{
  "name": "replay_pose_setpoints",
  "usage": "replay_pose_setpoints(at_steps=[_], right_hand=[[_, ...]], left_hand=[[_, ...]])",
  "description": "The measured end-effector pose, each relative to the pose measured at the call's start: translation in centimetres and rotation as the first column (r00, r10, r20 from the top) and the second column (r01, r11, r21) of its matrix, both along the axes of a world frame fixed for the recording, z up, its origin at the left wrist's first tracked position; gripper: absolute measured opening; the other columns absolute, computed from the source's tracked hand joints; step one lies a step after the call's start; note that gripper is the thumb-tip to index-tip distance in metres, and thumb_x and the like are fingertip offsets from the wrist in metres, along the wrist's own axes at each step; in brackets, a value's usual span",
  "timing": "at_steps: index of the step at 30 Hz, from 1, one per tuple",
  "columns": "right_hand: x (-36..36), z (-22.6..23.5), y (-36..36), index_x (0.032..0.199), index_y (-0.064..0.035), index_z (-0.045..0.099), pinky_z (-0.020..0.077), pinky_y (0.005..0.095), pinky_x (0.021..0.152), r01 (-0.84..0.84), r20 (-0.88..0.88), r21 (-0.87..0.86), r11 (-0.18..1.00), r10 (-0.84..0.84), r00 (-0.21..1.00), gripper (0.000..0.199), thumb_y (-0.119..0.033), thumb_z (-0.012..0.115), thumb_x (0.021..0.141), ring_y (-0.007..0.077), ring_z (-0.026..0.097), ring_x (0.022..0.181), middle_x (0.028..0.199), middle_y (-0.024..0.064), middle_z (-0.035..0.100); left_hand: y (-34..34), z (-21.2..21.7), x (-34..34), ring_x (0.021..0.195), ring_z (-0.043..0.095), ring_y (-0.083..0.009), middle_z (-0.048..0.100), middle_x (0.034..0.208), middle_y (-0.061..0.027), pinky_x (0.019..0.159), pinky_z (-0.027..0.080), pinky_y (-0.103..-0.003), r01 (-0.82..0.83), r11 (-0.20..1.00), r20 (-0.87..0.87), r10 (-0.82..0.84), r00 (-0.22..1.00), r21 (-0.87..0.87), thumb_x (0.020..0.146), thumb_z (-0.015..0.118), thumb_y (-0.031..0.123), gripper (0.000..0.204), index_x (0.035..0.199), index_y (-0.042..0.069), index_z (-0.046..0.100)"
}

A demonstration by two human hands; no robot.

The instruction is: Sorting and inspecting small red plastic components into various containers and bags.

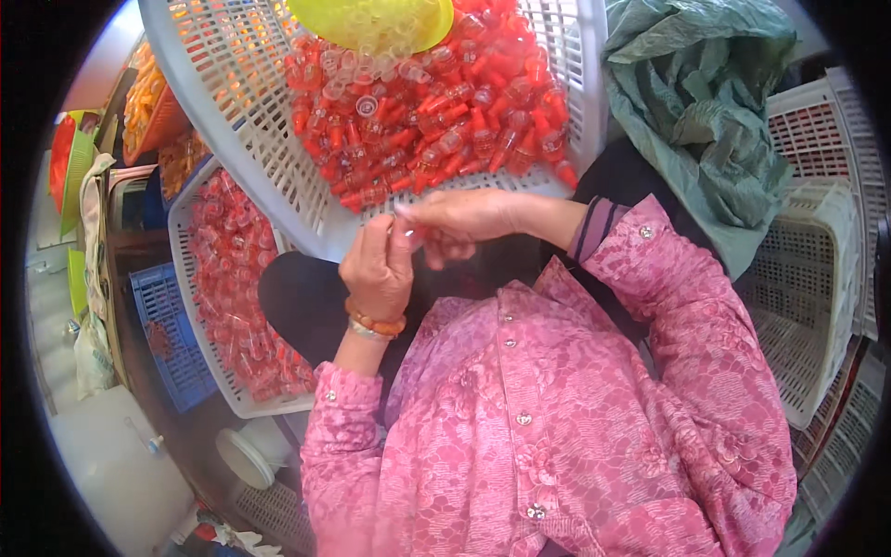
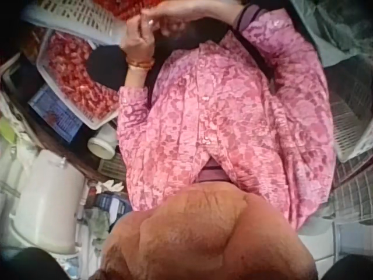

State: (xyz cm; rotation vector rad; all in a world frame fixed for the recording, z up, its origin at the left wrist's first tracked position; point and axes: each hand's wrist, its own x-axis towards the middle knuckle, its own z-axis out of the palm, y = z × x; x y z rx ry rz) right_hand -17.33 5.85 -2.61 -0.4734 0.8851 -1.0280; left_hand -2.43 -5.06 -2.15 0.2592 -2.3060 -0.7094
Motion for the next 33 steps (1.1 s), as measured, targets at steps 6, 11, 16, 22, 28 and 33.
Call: replay_pose_setpoints(at_steps=[6,11,16,22,28,33], right_hand=[[-1.3,0.2,-2.0,0.104,-0.0005,0.058,0.0492,0.0318,0.064,0.124,-0.685,-0.587,0.8,-0.572,0.451,0.044,-0.043,0.051,0.093,0.0164,0.061,0.071,0.082,0.0092,0.065],[1.2,0.5,-1.0,0.102,-0.0025,0.058,0.0494,0.0309,0.058,-0.039,-0.685,-0.649,0.76,-0.562,0.463,0.028,-0.028,0.062,0.089,0.016,0.062,0.065,0.076,0.008,0.064],[1.7,2.9,0.5,0.102,-0.002,0.058,0.0463,0.0281,0.049,0.171,-0.591,-0.398,0.901,-0.395,0.704,0.029,-0.028,0.059,0.09,0.0133,0.059,0.055,0.07,0.0065,0.062],[1.5,1.8,1.0,0.101,-0.0045,0.057,0.0404,0.0233,0.043,0.197,-0.354,-0.121,0.973,-0.227,0.907,0.031,-0.034,0.056,0.092,0.0091,0.054,0.049,0.066,0.005,0.058],[-0.4,2.1,-1.1,0.102,-0.0042,0.057,0.0401,0.0231,0.043,0.117,-0.408,-0.039,0.992,-0.123,0.905,0.042,-0.044,0.049,0.093,0.0104,0.058,0.051,0.069,0.0072,0.062],[-7.1,-2.0,-6.7,0.105,-0.0044,0.054,0.0504,0.0395,0.064,0.243,-0.897,-0.442,0.864,-0.431,-0.1,0.038,-0.039,0.056,0.089,0.0339,0.064,0.072,0.086,0.0156,0.065]], left_hand=[[-2.8,1.7,1.3,0.05,0.05,-0.0136,0.052,0.062,-0.0041,0.043,0.036,-0.029,-0.196,0.726,0.163,0.116,0.98,0.66,0.095,0.045,0.021,0.021,0.083,0.006,0.055],[-1.9,2.3,0.4,0.047,0.041,-0.0076,0.049,0.061,-0.0004,0.038,0.028,-0.024,-0.152,0.029,0.154,-0.057,0.986,0.988,0.097,0.04,0.026,0.026,0.08,0.009,0.051],[0.0,2.2,-1.0,0.036,0.035,-0.0066,0.046,0.058,0.0007,0.032,0.024,-0.02,-0.164,0.052,0.167,-0.077,0.983,0.985,0.097,0.04,0.033,0.03,0.079,0.01,0.048],[0.0,0.6,-1.8,0.049,0.048,-0.0128,0.052,0.065,-0.0037,0.043,0.036,-0.027,-0.137,0.706,0.1,0.094,0.991,0.695,0.097,0.041,0.022,0.023,0.085,0.006,0.053],[-0.9,2.3,-1.2,0.058,0.052,-0.0162,0.054,0.067,-0.005,0.055,0.044,-0.032,-0.183,0.901,0.241,0.091,0.966,0.393,0.096,0.043,0.018,0.021,0.091,0.003,0.057],[-7.6,3.5,3.0,0.074,0.057,-0.0204,0.06,0.086,-0.0126,0.064,0.046,-0.036,-0.465,0.836,0.008,0.484,0.875,0.292,0.096,0.046,0.021,0.025,0.092,-0.002,0.057]])
